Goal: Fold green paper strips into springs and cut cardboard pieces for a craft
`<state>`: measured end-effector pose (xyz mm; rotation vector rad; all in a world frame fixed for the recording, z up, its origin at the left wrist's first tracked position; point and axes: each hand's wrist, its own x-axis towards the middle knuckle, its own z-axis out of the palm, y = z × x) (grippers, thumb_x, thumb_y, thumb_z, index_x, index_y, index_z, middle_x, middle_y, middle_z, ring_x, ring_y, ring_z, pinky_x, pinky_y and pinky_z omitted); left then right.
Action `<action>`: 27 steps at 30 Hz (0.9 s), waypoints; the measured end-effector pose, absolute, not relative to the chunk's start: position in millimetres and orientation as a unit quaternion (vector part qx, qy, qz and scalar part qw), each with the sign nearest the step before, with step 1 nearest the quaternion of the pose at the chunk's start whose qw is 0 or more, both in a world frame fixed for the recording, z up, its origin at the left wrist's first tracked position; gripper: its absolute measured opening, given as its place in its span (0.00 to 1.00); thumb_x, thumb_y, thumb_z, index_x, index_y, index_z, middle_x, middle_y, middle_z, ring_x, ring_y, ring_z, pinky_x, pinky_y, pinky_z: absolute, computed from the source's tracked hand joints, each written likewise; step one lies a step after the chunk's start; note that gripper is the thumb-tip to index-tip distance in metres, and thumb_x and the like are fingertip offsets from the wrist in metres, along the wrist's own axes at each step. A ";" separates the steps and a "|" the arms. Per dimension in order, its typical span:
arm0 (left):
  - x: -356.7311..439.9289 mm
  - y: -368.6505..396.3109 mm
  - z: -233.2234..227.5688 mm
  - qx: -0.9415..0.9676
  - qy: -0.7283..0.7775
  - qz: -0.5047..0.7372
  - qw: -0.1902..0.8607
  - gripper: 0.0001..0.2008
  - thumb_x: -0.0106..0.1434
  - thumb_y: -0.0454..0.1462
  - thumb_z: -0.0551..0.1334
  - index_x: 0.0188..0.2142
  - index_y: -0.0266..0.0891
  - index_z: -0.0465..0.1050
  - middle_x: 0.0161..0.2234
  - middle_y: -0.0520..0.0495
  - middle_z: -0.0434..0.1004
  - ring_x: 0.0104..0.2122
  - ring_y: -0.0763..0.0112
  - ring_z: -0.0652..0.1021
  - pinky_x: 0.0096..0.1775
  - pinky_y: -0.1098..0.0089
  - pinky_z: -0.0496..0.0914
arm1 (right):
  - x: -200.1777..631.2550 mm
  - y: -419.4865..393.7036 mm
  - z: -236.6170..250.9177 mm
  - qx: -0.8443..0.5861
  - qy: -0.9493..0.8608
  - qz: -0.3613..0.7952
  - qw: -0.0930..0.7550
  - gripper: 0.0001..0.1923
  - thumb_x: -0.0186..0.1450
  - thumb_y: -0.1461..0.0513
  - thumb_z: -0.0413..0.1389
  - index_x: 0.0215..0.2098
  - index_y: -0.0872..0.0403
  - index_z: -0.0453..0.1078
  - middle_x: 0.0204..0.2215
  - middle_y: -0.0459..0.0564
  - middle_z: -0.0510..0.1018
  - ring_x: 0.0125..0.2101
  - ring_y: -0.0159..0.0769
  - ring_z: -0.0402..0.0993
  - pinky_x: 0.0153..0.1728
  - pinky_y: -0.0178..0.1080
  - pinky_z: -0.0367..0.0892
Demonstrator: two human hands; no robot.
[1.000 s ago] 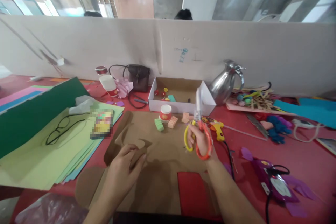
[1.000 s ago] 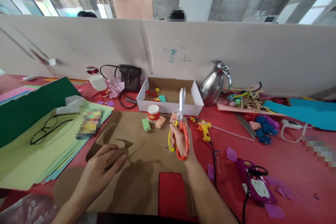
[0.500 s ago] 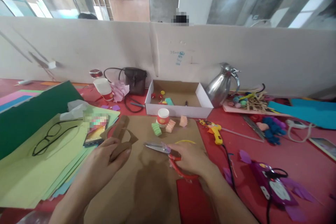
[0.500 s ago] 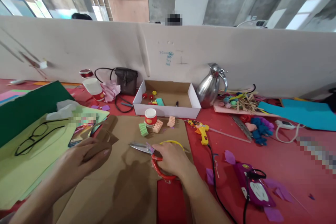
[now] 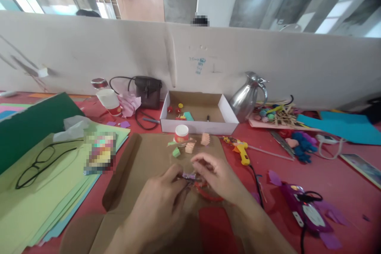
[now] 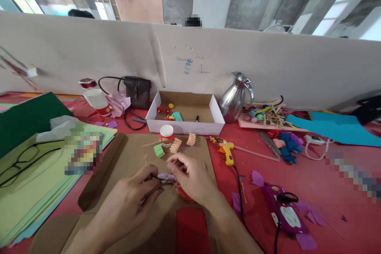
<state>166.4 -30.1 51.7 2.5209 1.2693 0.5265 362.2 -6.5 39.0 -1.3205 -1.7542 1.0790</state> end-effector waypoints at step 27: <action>127.2 -13.6 11.2 0.431 0.499 0.439 0.610 0.17 0.57 0.46 0.65 0.40 0.36 0.75 0.34 0.46 0.80 0.34 0.64 0.78 0.35 0.69 0.72 | 389.5 94.2 71.1 -0.664 -0.647 0.027 0.373 0.15 0.65 0.55 0.51 0.28 0.53 0.73 0.24 0.50 0.78 0.28 0.39 0.74 0.32 0.38 0.64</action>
